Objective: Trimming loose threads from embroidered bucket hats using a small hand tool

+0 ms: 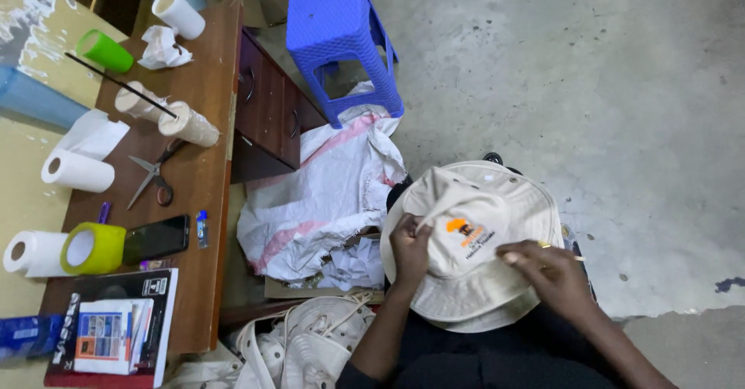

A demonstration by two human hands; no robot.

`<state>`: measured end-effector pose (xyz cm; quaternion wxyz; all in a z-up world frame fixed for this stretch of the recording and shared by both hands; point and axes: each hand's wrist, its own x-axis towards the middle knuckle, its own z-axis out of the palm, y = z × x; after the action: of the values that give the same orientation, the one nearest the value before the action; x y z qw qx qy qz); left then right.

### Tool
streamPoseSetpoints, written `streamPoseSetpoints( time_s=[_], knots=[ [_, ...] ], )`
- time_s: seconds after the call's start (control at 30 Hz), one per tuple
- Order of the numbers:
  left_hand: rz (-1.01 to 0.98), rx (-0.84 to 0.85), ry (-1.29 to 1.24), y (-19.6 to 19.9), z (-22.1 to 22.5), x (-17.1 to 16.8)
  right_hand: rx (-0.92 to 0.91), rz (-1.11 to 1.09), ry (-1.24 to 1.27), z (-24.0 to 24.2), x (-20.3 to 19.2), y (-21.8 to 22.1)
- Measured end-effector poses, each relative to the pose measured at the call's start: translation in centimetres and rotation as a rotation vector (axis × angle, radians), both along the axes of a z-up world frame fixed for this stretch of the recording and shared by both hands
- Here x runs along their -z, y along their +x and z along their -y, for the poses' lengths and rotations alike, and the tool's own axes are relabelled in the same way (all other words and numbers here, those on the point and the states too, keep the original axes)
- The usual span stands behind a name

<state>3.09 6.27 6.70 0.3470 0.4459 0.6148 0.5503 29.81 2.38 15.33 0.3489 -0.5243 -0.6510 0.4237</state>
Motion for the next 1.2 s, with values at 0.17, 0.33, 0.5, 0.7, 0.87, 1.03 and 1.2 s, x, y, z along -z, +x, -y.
streamPoseSetpoints(
  time_s=[0.17, 0.33, 0.5, 0.7, 0.87, 1.03, 1.2],
  knots=[
    [0.411, -0.29, 0.09, -1.0, -1.0, -4.3, 0.433, -0.428, 0.257, -1.6, -2.4, 1.3],
    [0.213, -0.145, 0.402, 0.9, 2.2, -8.6, 0.04, -1.116, -0.315, -1.8, 9.8, -0.2],
    [-0.175, -0.096, -0.034, 0.4, 3.3, -9.5, 0.155, -1.078, -0.721, 0.0, 23.5, -1.3],
    [-0.807, -0.18, 0.126, -0.9, 6.8, -10.5, 0.236, -0.936, -0.694, -0.4, 2.0, -6.9],
    [-0.729, 0.231, 0.246, 0.1, 8.4, -12.1, 0.045, -1.423, -0.679, 0.4, 7.1, -5.6],
    [-0.742, 0.284, 0.41, 0.8, 8.2, -11.9, -0.74, -1.756, -0.442, 0.3, 18.4, -3.7],
    [-0.632, 0.368, 0.359, 1.5, 7.1, -11.3, -0.225, -1.358, -0.519, -0.4, 7.3, -7.1]
  ],
)
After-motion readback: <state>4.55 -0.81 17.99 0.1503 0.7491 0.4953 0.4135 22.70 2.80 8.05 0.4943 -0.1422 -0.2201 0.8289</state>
